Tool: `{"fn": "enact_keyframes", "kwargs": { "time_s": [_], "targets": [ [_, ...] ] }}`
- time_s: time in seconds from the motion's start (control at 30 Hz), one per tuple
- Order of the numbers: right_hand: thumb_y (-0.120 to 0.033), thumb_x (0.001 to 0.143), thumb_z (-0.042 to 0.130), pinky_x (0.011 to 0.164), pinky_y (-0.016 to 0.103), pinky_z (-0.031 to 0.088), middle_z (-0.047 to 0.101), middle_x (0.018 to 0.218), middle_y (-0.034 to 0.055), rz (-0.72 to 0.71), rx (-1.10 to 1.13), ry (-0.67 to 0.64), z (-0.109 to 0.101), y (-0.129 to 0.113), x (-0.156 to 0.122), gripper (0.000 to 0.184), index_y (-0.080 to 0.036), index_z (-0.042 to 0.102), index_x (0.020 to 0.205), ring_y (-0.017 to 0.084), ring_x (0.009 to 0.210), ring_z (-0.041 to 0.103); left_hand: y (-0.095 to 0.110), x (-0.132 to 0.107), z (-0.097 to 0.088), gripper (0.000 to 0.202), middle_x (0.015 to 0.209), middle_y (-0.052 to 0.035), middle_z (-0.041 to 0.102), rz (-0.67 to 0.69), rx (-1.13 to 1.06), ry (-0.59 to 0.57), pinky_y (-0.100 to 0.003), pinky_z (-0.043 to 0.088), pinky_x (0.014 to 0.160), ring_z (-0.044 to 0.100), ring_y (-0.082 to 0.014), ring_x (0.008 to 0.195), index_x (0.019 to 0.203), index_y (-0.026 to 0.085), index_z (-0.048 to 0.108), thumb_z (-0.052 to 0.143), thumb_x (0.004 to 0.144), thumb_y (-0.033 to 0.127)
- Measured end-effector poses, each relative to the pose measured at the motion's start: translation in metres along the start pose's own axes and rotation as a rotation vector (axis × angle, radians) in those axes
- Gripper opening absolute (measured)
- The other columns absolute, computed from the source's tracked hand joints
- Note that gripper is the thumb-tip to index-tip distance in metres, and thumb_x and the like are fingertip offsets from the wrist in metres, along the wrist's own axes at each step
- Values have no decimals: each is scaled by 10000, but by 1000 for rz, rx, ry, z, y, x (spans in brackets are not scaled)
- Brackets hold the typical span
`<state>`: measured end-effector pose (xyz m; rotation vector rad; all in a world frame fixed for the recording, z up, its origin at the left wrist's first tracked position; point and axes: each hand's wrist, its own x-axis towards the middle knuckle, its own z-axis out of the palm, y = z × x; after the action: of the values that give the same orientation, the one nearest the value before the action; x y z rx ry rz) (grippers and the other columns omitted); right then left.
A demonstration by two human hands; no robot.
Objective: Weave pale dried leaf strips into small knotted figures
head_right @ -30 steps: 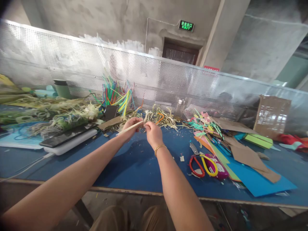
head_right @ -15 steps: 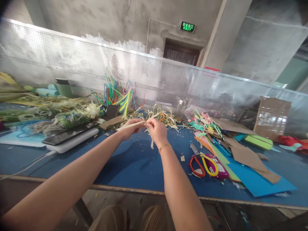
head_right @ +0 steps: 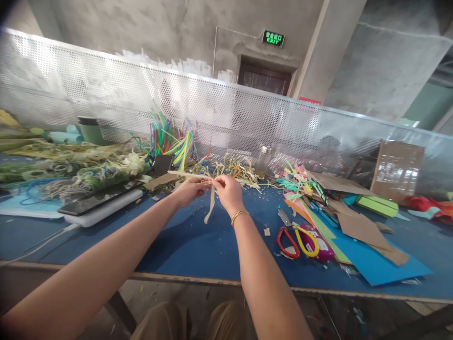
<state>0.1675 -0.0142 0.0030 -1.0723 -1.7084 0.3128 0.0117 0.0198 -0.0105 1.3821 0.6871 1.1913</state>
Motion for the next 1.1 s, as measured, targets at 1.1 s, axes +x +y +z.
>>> {"fn": "enact_keyframes", "kwargs": {
  "time_s": [1.1],
  "targets": [
    [-282, 758, 598, 592, 267, 500, 674, 695, 13, 47, 135, 93, 10, 1, 0, 100, -200, 653, 775, 141, 580, 598, -8, 0, 10, 249, 644, 19, 581, 133, -152, 10, -198, 393, 561, 524, -80, 574, 777, 148, 592, 776, 650, 259]
  ]
}}
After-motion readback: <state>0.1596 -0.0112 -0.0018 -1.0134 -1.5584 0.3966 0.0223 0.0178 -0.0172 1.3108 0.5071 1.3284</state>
